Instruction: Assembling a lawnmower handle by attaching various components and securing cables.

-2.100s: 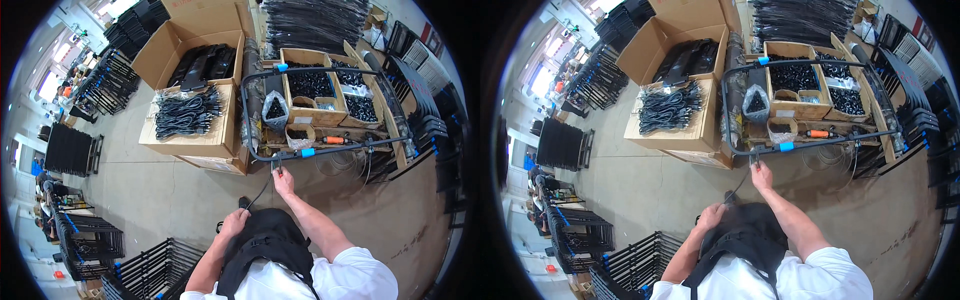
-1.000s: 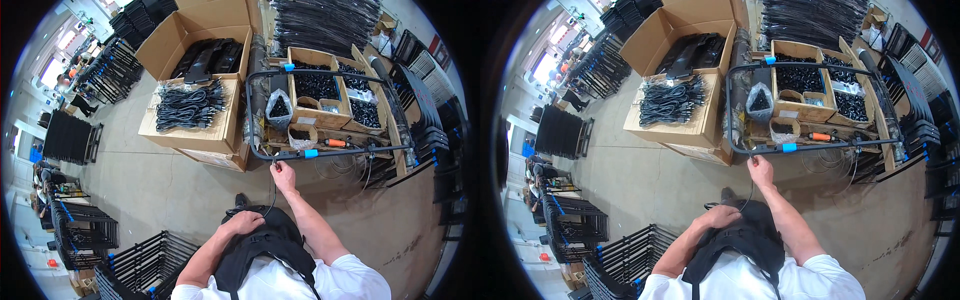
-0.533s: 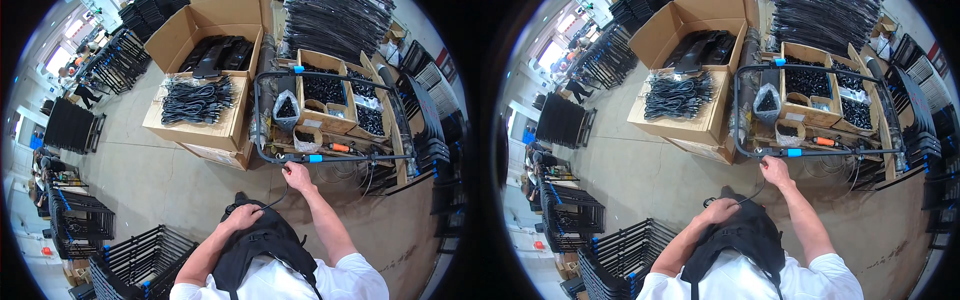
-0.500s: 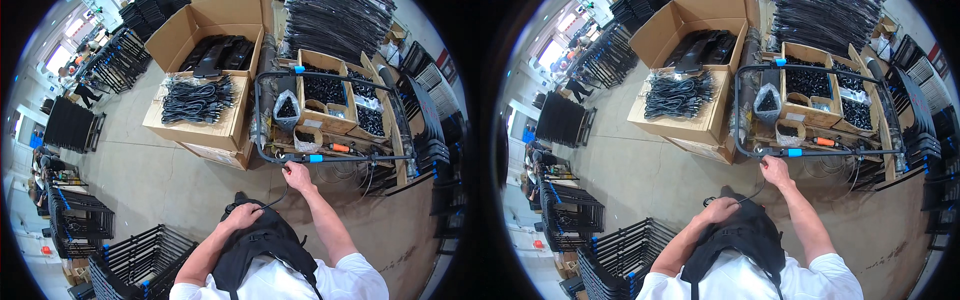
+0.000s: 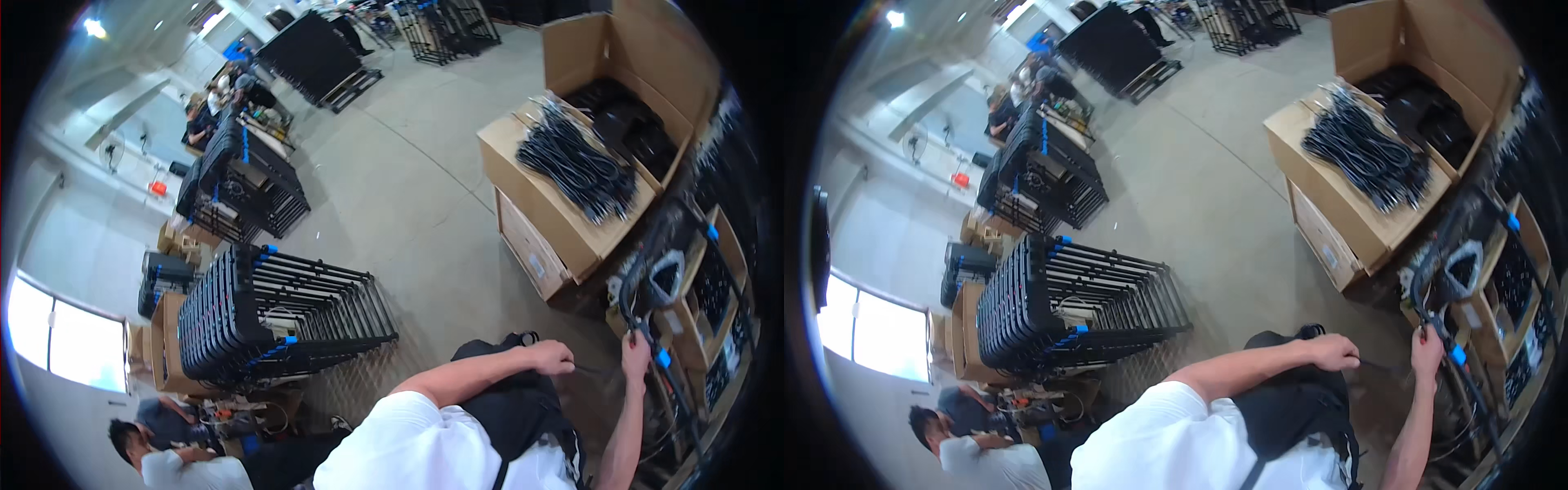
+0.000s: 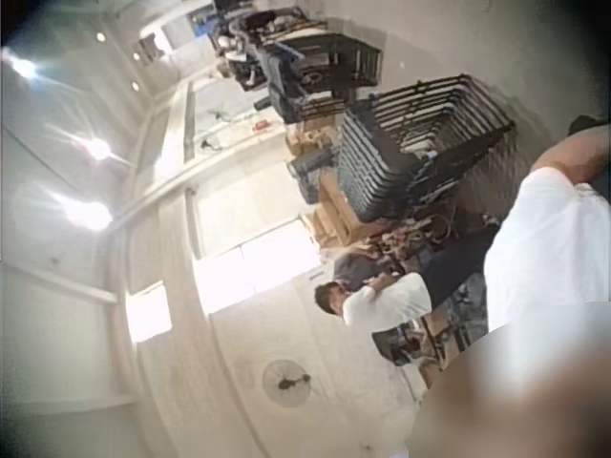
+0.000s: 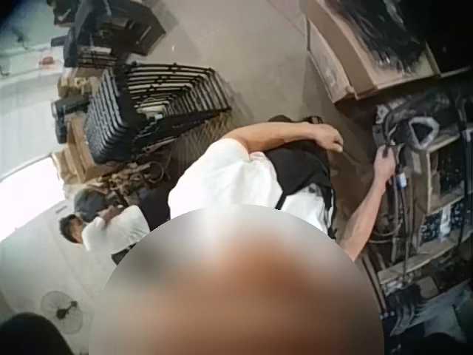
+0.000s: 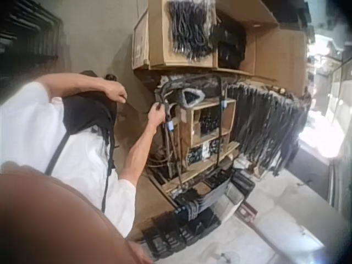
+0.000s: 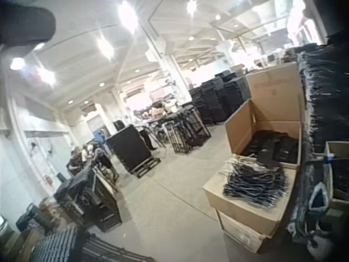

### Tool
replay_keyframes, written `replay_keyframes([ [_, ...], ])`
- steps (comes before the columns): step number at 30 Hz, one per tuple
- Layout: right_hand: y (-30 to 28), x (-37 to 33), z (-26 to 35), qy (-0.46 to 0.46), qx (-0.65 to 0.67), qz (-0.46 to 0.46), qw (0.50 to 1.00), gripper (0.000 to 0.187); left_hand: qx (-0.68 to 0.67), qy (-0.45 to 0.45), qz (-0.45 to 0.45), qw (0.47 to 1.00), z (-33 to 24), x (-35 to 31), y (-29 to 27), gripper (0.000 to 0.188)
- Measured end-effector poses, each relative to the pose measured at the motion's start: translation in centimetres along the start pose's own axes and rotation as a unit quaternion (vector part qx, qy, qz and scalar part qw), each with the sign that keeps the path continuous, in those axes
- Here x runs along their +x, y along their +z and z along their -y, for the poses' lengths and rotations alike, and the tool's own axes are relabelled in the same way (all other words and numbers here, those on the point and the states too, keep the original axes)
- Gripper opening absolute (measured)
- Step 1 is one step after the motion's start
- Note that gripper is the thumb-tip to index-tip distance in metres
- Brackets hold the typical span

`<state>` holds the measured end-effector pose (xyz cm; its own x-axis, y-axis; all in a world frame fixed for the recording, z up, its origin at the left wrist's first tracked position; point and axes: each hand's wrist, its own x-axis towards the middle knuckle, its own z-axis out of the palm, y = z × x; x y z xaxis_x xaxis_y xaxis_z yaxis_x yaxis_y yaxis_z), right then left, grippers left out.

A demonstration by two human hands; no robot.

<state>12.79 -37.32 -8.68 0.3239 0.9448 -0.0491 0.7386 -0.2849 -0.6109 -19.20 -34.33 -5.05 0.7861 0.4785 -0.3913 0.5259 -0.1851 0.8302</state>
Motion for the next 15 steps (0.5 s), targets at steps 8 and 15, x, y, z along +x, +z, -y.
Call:
replay_keyframes([
  [8,-1.6,0.2,1.1,0.015,-0.121,0.05,0.991,0.02,-0.004,-0.115,-0.084,0.99,-0.6,5.5,-2.0,0.044],
  [15,-4.3,1.2,-0.7,-0.048,-0.11,0.138,0.983,0.017,-0.041,-0.072,-0.132,0.988,-3.1,14.4,0.9,0.038],
])
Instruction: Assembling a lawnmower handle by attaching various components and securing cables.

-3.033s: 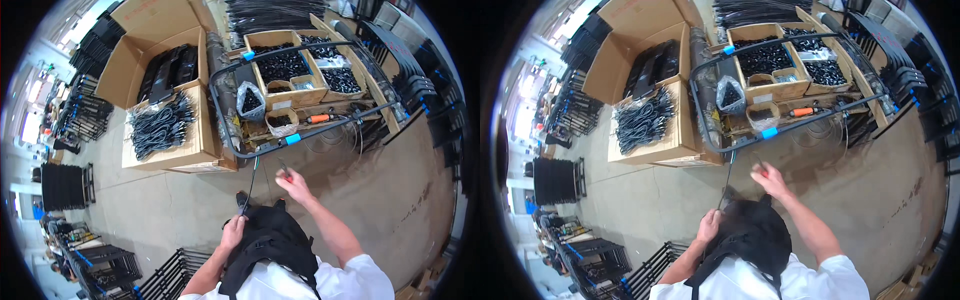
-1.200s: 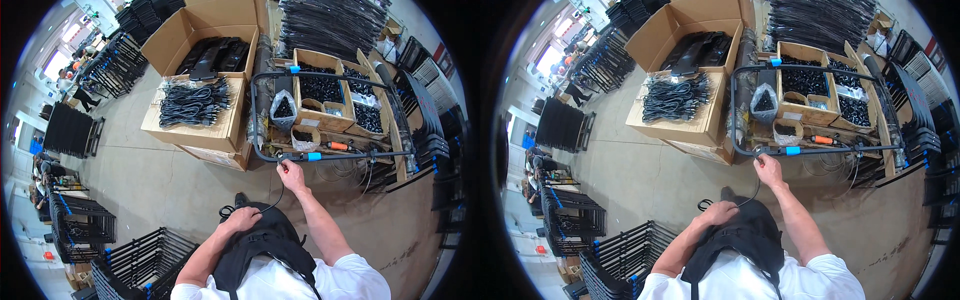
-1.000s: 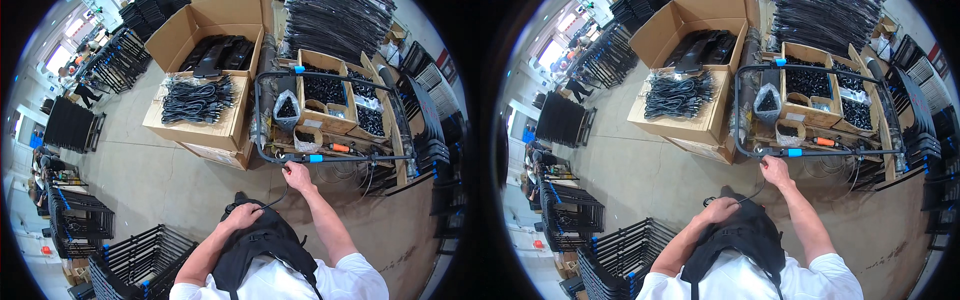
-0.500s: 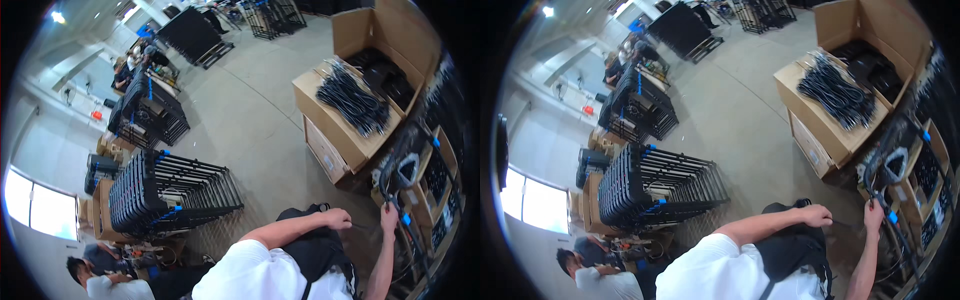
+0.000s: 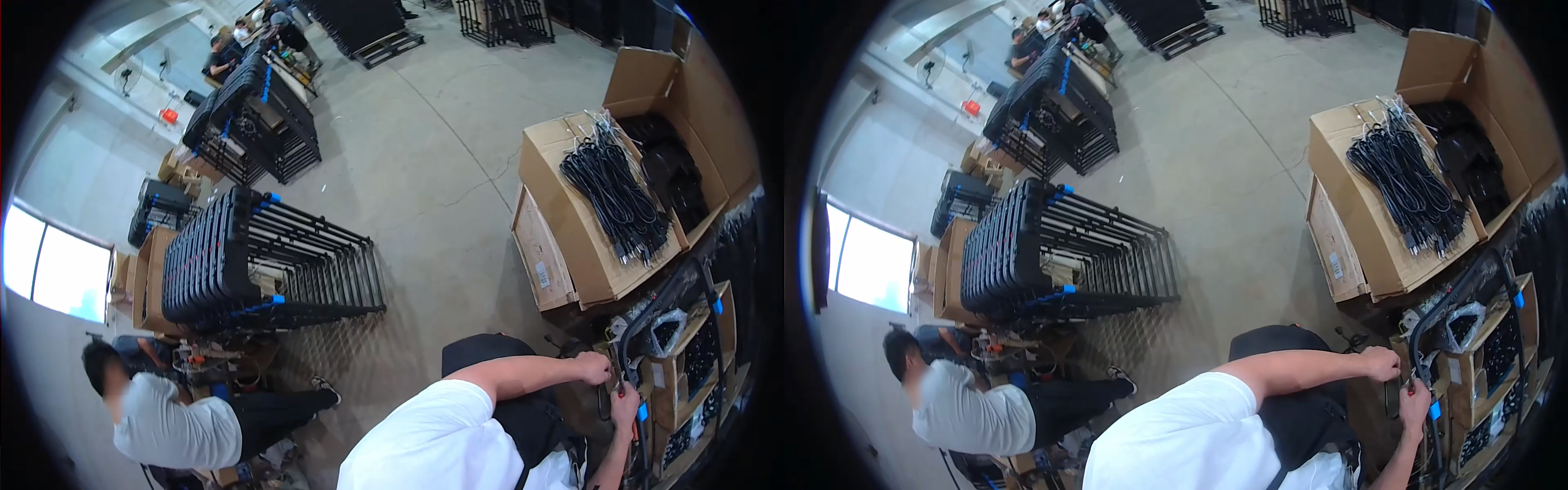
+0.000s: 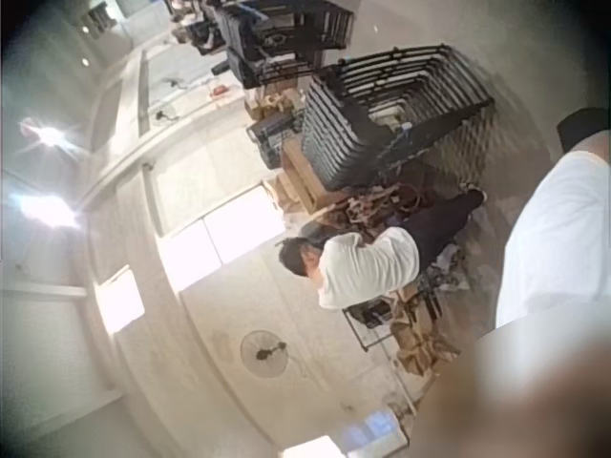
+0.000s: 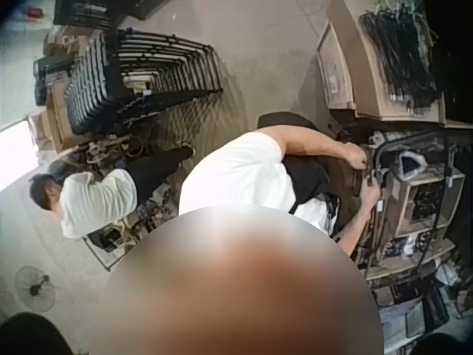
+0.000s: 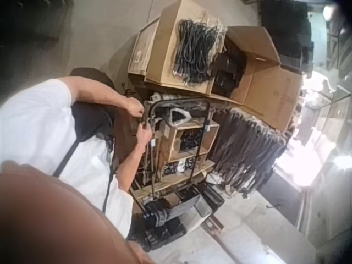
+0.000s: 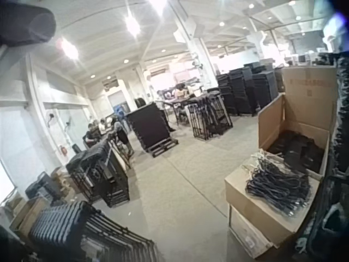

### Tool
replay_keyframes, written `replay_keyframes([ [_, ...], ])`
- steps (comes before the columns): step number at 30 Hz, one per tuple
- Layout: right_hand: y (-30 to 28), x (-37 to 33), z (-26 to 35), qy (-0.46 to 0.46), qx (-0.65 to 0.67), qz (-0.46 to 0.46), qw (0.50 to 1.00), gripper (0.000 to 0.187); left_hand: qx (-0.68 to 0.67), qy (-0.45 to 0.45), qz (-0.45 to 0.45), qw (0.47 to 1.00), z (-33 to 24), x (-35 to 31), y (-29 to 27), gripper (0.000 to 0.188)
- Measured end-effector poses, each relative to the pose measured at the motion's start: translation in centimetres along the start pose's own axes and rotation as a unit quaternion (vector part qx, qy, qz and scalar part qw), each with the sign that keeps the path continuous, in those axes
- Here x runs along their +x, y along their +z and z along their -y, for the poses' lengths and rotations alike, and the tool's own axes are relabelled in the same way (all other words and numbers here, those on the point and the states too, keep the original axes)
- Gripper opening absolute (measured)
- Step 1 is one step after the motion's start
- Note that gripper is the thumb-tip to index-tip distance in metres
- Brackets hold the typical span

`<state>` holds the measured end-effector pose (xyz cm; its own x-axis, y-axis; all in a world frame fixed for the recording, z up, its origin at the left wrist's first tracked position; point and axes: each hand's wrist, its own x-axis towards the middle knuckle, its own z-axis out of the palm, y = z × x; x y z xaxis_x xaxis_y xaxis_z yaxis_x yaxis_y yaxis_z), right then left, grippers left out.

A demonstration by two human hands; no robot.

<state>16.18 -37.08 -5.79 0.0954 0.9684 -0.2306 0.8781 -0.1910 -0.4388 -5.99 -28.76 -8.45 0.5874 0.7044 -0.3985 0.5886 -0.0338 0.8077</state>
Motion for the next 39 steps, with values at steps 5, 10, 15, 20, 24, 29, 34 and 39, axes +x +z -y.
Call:
replay_keyframes([
  [5,-3.0,0.4,-1.1,-0.027,0.063,0.145,0.987,0.025,-0.067,0.122,0.025,0.99,-1.1,3.3,4.0,0.029],
  [10,-7.1,-1.7,-0.1,-0.041,0.169,0.257,0.951,0.027,-0.376,0.015,0.083,0.923,-2.2,-1.5,5.0,0.025],
  [15,-8.8,-4.0,-3.4,-0.024,0.271,0.184,0.945,0.025,-0.455,-0.016,-0.03,0.89,-4.9,-13.7,0.3,0.031],
  [20,-10.1,-5.9,-6.1,0.007,0.362,0.162,0.918,0.02,-0.455,0.045,-0.182,0.871,-15.0,-19.8,-6.5,0.018],
  [24,-10.5,-5.4,-5.9,0.005,0.336,0.178,0.925,0.02,-0.226,-0.022,-0.24,0.944,-22.1,-17.3,-10.2,0.023],
  [29,-11.1,-4.4,-4.5,0.035,0.378,0.156,0.912,0.024,0.156,-0.219,0.043,0.962,-11.6,-12.2,-6.3,0.038],
  [34,-10.9,-3.4,-5.1,0.052,0.438,0.188,0.878,0.024,0.216,-0.325,0.212,0.896,8.2,-19.2,-0.1,0.031],
  [39,-10.9,-2.8,-5.7,0.049,0.44,0.228,0.867,0.024,0.327,-0.202,0.321,0.865,10.6,-27.7,-0.2,0.036],
])
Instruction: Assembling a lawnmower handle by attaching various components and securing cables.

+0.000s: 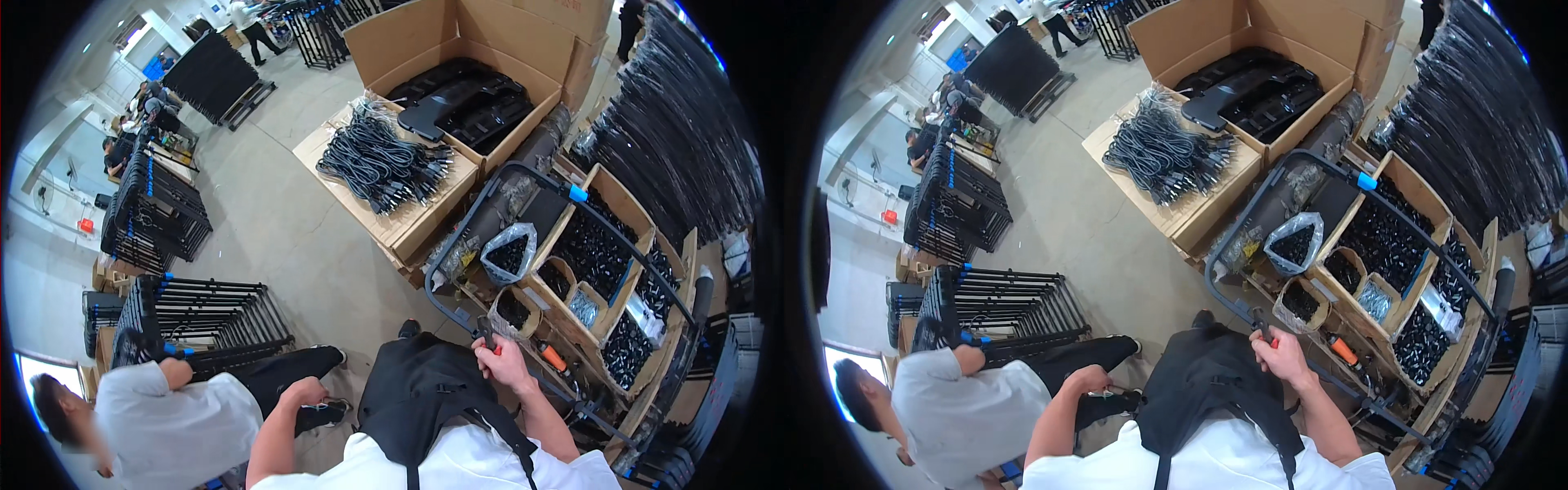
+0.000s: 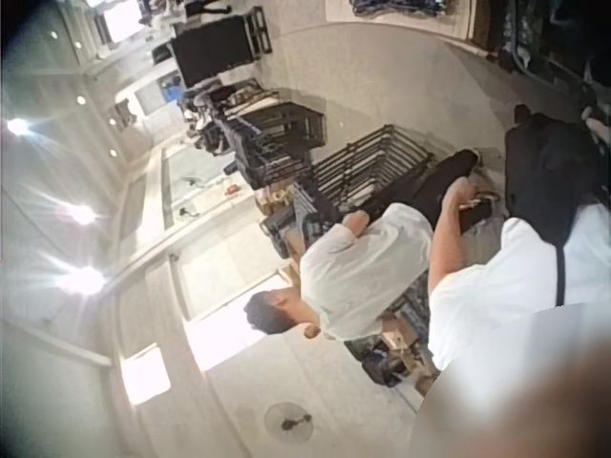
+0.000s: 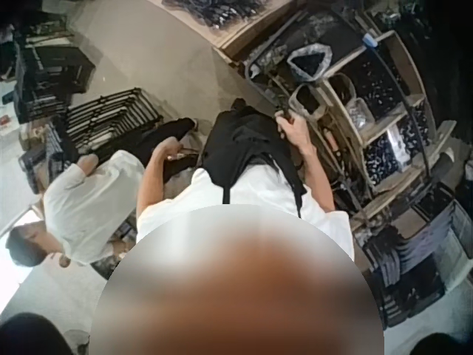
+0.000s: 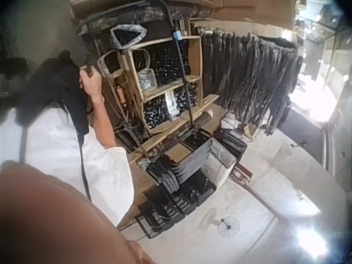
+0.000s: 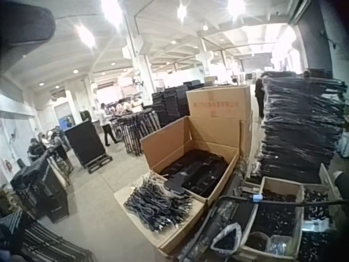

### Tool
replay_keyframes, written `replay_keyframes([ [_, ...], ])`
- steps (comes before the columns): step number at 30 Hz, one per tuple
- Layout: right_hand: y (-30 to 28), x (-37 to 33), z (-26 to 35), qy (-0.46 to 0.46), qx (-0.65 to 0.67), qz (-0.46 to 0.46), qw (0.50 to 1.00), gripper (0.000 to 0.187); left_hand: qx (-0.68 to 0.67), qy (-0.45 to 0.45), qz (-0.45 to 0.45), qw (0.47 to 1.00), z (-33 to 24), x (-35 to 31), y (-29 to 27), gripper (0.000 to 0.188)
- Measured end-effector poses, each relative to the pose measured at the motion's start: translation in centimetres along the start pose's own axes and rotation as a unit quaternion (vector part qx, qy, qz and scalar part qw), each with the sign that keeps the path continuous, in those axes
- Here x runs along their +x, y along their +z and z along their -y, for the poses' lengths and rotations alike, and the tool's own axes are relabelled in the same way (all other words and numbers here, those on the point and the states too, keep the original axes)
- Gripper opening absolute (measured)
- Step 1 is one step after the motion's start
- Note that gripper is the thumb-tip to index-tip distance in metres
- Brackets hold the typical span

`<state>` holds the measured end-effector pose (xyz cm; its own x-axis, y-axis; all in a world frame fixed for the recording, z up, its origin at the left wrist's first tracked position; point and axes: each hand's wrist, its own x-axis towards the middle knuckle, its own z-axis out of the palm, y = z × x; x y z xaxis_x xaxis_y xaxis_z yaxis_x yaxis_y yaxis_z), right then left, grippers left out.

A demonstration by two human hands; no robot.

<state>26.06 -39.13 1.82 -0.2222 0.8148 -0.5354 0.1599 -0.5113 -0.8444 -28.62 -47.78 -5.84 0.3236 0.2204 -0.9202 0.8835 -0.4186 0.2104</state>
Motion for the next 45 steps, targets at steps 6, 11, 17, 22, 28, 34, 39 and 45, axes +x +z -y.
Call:
replay_keyframes([
  [6,0.3,0.1,0.1,0.014,-0.036,0.032,0.999,0.023,-0.699,-0.117,-0.454,0.54,-9.2,-13.2,-13.8,0.031],
  [11,-0.3,-0.3,-0.6,0.002,-0.049,0.035,0.998,0.023,-0.711,0.18,-0.603,0.312,-11.8,-21.8,-22.4,0.041],
  [17,0.2,-1.3,0.9,0.007,-0.015,-0.012,1.0,0.023,-0.681,0.475,-0.537,0.149,-9.9,-24.3,-36.2,0.037],
  [22,0.5,-1.6,-1.3,-0.015,0.073,-0.101,0.992,0.024,-0.723,0.46,-0.51,0.073,-4.7,-15.0,-50.7,0.035],
  [28,2.8,-2.0,-0.7,-0.046,0.126,-0.169,0.976,0.025,-0.353,-0.113,-0.818,0.439,7.6,8.7,-51.2,0.045],
  [34,3.0,-4.3,-0.9,0.003,0.1,-0.309,0.946,0.032,-0.281,-0.154,-0.658,0.681,8.7,9.4,-50.2,0.052],
  [39,3.8,-2.7,1.9,0.018,0.026,-0.331,0.943,0.044,-0.424,-0.117,-0.688,0.577,15.8,9.1,-50.1,0.047],
  [45,4.5,-3.0,2.5,0.043,0.031,-0.369,0.928,0.046,-0.444,0.003,-0.711,0.546,9.4,5.5,-49.1,0.033],
])
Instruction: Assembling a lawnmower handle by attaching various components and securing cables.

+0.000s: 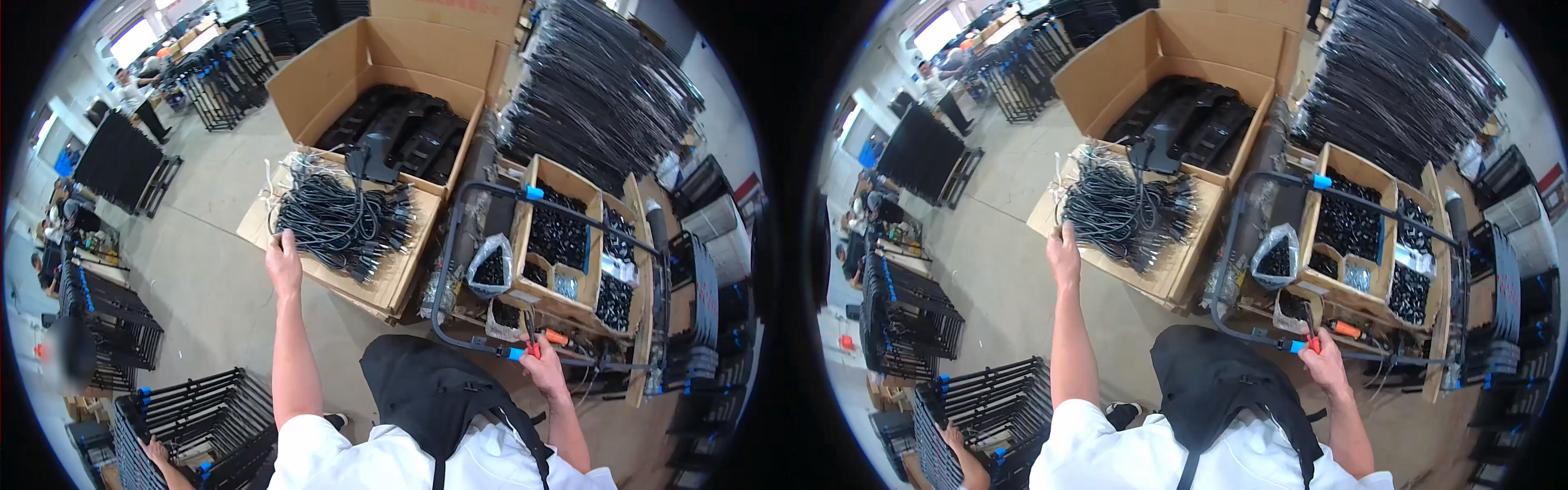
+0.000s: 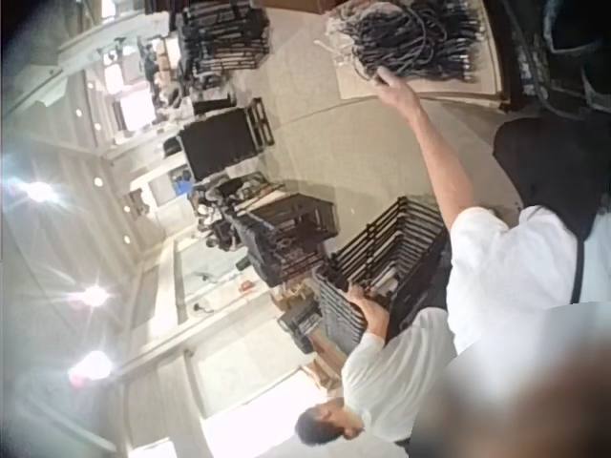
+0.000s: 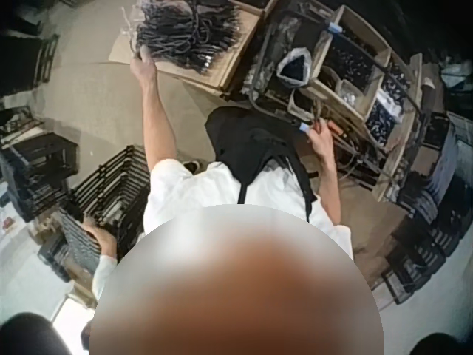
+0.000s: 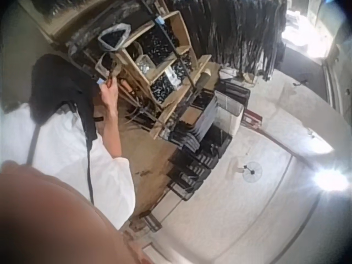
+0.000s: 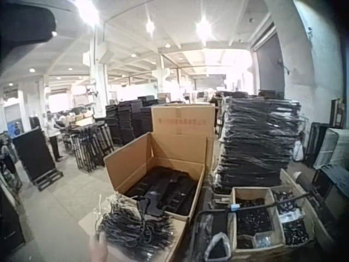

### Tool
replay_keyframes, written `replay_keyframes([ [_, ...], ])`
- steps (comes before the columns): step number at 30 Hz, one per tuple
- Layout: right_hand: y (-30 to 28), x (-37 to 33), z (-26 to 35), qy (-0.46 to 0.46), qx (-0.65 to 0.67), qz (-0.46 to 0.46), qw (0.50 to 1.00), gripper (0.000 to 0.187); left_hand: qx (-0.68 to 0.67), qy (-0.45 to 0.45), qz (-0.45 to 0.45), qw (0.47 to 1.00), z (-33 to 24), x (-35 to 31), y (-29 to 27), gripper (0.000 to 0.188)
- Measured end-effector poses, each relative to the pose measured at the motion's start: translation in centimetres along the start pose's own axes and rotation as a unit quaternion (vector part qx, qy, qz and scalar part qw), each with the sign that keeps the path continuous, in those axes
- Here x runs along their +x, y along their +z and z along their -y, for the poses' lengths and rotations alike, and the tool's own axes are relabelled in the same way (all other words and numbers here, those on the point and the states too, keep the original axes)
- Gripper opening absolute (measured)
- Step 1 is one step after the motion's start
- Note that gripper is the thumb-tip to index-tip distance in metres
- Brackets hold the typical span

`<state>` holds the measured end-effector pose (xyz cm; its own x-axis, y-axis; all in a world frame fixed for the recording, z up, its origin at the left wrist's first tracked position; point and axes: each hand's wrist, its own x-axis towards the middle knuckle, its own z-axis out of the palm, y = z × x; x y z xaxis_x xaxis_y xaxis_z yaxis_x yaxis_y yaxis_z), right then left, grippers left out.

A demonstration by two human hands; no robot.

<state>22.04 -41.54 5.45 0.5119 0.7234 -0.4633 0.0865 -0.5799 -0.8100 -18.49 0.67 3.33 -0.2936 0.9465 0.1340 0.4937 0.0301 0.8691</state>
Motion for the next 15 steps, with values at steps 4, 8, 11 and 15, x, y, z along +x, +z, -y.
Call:
replay_keyframes([
  [4,1.8,-0.6,1.7,0.025,-0.012,0.051,0.998,0.045,-0.069,0.122,0.127,0.982,-1.5,-6.4,0.4,0.021],
  [8,2.5,-2.1,2.7,0.043,-0.038,0.04,0.998,0.045,-0.005,0.207,0.119,0.971,-2.6,-8.4,2.0,0.014],
  [11,2.9,-2.4,2.8,0.043,-0.06,0.043,0.996,0.045,-0.055,0.197,0.083,0.975,-3.5,-4.1,2.6,0.015],
  [15,2.9,-2.9,1.5,0.086,-0.055,0.019,0.995,0.045,-0.059,0.184,0.122,0.974,-8.5,-0.2,3.2,0.02],
])
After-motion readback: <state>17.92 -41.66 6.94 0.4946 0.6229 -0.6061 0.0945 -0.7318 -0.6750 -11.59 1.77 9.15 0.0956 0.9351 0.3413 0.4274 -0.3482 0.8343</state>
